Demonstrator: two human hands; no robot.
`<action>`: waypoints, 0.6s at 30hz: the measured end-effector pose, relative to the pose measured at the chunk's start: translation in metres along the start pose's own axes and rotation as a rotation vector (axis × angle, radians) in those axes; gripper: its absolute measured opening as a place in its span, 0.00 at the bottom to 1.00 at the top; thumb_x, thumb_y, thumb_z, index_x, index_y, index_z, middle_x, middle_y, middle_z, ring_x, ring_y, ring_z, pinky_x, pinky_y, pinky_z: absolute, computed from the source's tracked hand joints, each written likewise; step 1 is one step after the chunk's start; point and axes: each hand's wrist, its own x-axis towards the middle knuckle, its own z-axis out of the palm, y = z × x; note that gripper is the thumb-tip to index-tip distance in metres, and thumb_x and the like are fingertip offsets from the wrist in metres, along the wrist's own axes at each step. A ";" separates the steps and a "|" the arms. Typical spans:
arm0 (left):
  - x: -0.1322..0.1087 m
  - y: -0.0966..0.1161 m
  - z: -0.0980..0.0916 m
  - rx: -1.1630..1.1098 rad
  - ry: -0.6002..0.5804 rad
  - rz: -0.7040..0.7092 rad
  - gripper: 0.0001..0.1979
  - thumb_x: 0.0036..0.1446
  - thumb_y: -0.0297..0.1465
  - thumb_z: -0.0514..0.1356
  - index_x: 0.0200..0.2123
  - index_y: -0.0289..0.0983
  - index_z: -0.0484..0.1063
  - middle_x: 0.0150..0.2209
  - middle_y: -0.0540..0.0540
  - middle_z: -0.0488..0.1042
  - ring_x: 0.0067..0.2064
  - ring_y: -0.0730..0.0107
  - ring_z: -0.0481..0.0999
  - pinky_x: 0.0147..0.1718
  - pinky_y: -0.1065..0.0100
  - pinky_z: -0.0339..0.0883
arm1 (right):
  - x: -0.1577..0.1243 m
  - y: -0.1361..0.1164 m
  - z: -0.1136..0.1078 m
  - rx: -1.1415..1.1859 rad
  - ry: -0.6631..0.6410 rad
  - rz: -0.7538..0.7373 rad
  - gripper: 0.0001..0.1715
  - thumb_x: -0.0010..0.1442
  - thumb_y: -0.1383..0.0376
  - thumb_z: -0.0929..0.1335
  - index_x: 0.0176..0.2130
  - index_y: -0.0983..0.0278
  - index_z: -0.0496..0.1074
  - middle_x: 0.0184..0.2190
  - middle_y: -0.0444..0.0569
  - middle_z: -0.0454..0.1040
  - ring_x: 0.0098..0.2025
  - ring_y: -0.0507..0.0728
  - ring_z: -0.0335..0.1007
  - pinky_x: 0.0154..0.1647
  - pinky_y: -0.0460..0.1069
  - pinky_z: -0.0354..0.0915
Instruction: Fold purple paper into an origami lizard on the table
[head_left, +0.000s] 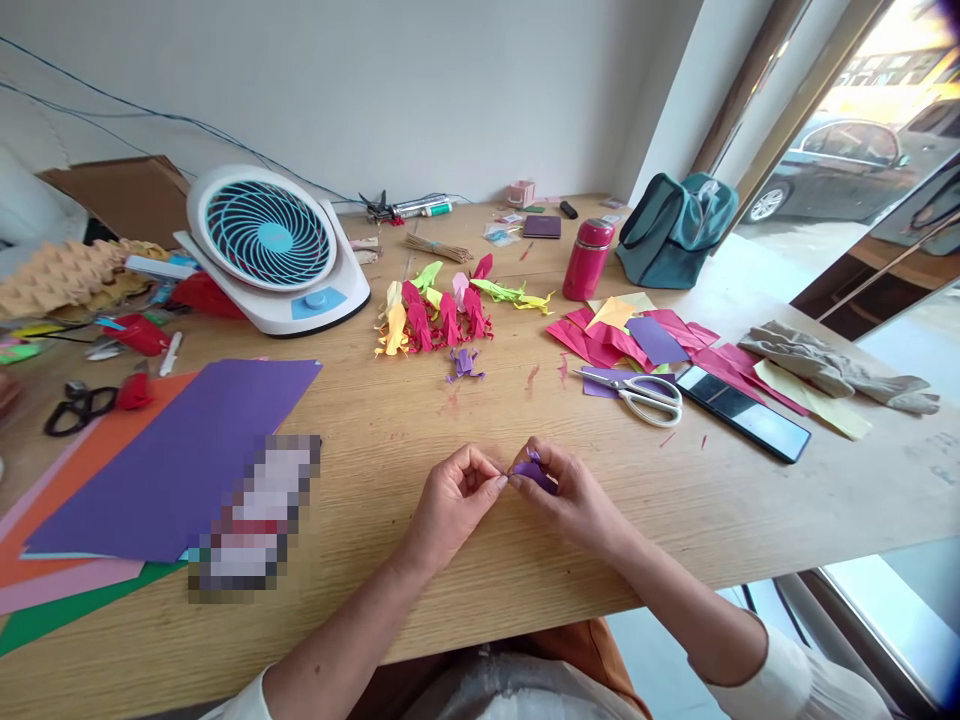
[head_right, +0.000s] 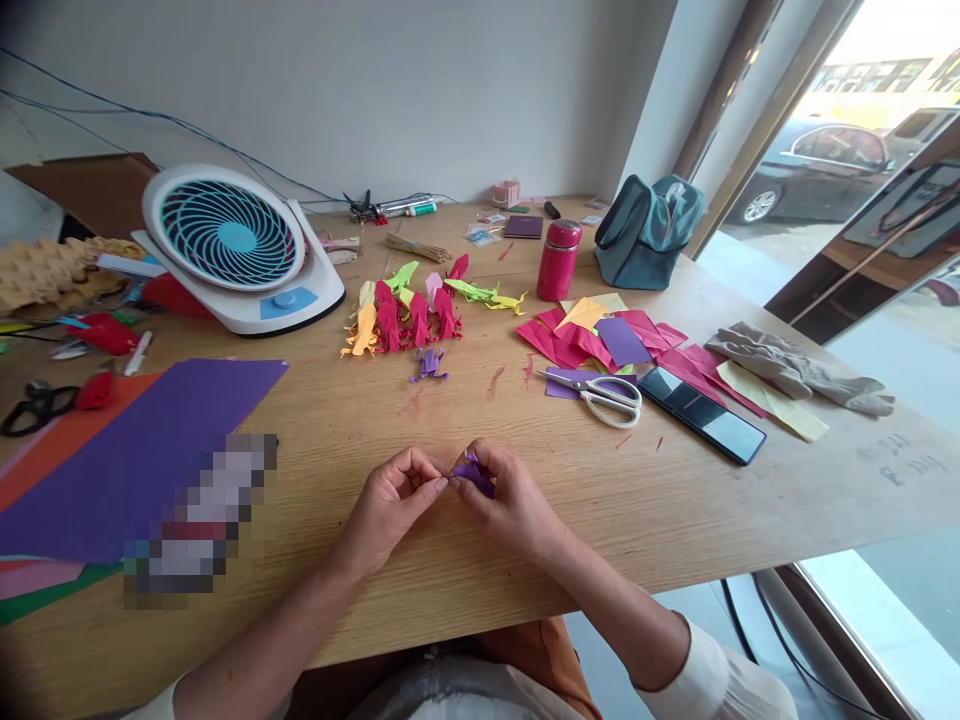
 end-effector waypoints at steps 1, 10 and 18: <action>0.000 -0.001 0.000 -0.019 -0.001 -0.012 0.10 0.55 0.33 0.65 0.28 0.37 0.67 0.27 0.52 0.68 0.29 0.75 0.67 0.30 0.73 0.63 | 0.000 0.000 0.000 -0.010 0.000 -0.006 0.13 0.63 0.58 0.69 0.30 0.63 0.67 0.27 0.43 0.65 0.31 0.52 0.60 0.32 0.47 0.58; -0.006 0.004 -0.001 0.080 -0.040 0.098 0.05 0.60 0.28 0.60 0.40 0.38 0.67 0.32 0.52 0.67 0.27 0.77 0.62 0.27 0.74 0.59 | 0.000 0.001 0.002 0.050 -0.057 0.055 0.15 0.61 0.55 0.71 0.33 0.63 0.69 0.27 0.42 0.65 0.30 0.52 0.59 0.31 0.47 0.57; -0.001 0.003 -0.004 0.033 -0.092 0.064 0.13 0.60 0.29 0.60 0.49 0.38 0.68 0.32 0.51 0.69 0.33 0.73 0.69 0.35 0.72 0.63 | 0.001 0.004 -0.001 0.088 -0.064 0.089 0.16 0.59 0.55 0.72 0.33 0.63 0.68 0.26 0.41 0.65 0.28 0.50 0.58 0.30 0.46 0.56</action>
